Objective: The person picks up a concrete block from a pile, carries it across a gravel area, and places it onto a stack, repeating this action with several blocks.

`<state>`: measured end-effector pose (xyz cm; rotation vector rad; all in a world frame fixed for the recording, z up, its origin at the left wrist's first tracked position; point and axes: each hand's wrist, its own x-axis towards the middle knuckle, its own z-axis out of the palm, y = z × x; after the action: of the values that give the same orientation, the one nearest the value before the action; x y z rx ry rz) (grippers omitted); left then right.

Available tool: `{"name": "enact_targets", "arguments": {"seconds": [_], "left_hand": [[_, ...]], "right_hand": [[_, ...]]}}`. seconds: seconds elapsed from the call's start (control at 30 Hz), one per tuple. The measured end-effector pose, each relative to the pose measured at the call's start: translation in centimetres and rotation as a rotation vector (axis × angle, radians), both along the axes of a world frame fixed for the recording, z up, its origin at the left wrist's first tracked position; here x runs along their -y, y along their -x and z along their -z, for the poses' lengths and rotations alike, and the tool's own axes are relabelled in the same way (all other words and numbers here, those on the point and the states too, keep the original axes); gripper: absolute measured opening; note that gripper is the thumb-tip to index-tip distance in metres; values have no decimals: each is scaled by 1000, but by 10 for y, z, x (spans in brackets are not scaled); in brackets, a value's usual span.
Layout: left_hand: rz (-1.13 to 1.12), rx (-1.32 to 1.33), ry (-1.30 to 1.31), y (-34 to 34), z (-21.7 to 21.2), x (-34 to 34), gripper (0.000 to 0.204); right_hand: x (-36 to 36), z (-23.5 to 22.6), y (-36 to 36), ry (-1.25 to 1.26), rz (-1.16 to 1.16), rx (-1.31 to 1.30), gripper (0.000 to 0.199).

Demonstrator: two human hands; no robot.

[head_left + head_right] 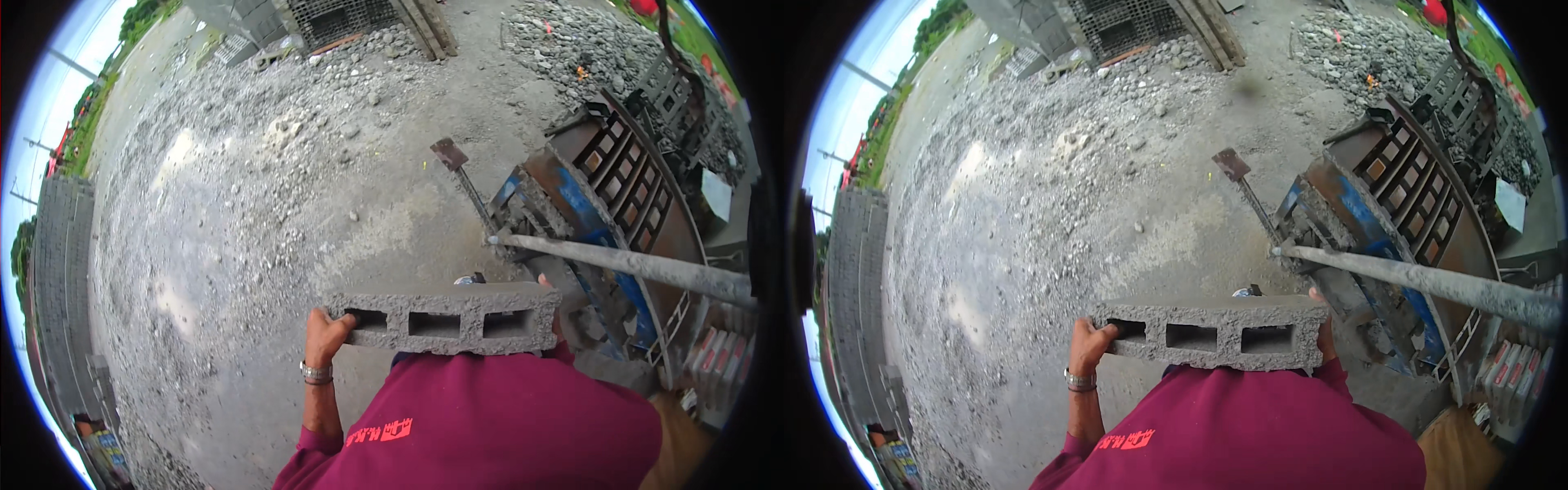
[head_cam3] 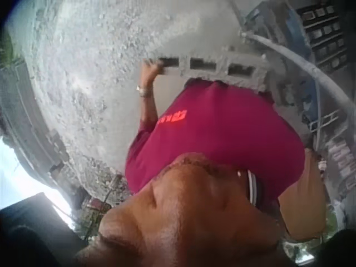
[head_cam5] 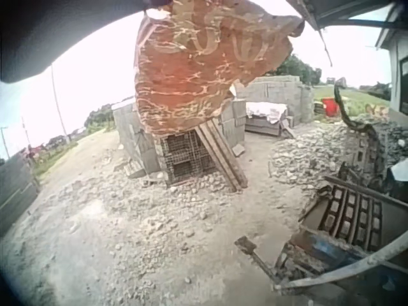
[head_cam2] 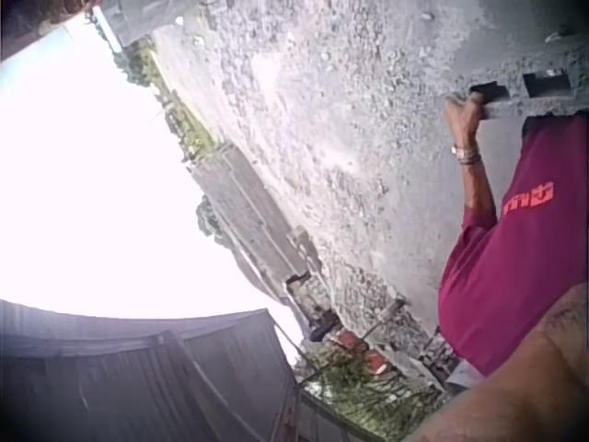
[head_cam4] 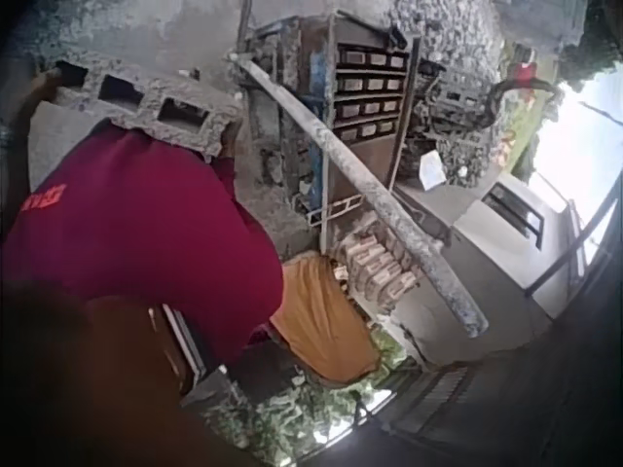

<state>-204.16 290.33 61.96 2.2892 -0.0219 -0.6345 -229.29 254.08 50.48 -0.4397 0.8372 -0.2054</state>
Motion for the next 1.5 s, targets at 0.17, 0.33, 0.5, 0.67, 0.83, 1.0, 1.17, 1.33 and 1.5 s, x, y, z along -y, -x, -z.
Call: {"name": "enact_targets", "arguments": {"seconds": [0.17,0.33,0.5,0.67,0.83,1.0,1.17,1.33,1.5], "left_hand": [[-83,22,39,-135,21,33,32],[-155,23,-61,-274,36,82,32],[-200,12,80,-413,27,141,28],[-14,70,52,-565,25,235,27],[192,23,42,-704,56,346,22],[478,-13,108,-799,25,517,23],[689,5,96,-869,20,711,25],[810,0,13,-929,32,907,20],[841,-37,-40,-987,27,1077,23]], "right_hand": [[48,46,-158,73,-12,45,35],[107,66,-323,105,-18,123,39],[162,25,-462,179,-25,90,43],[230,60,-573,251,78,1,53],[292,39,-645,503,182,-278,46],[390,65,-682,349,393,-108,45],[495,31,-729,440,642,-295,44],[633,75,-771,383,846,-253,48],[795,59,-808,167,793,-68,45]]}}
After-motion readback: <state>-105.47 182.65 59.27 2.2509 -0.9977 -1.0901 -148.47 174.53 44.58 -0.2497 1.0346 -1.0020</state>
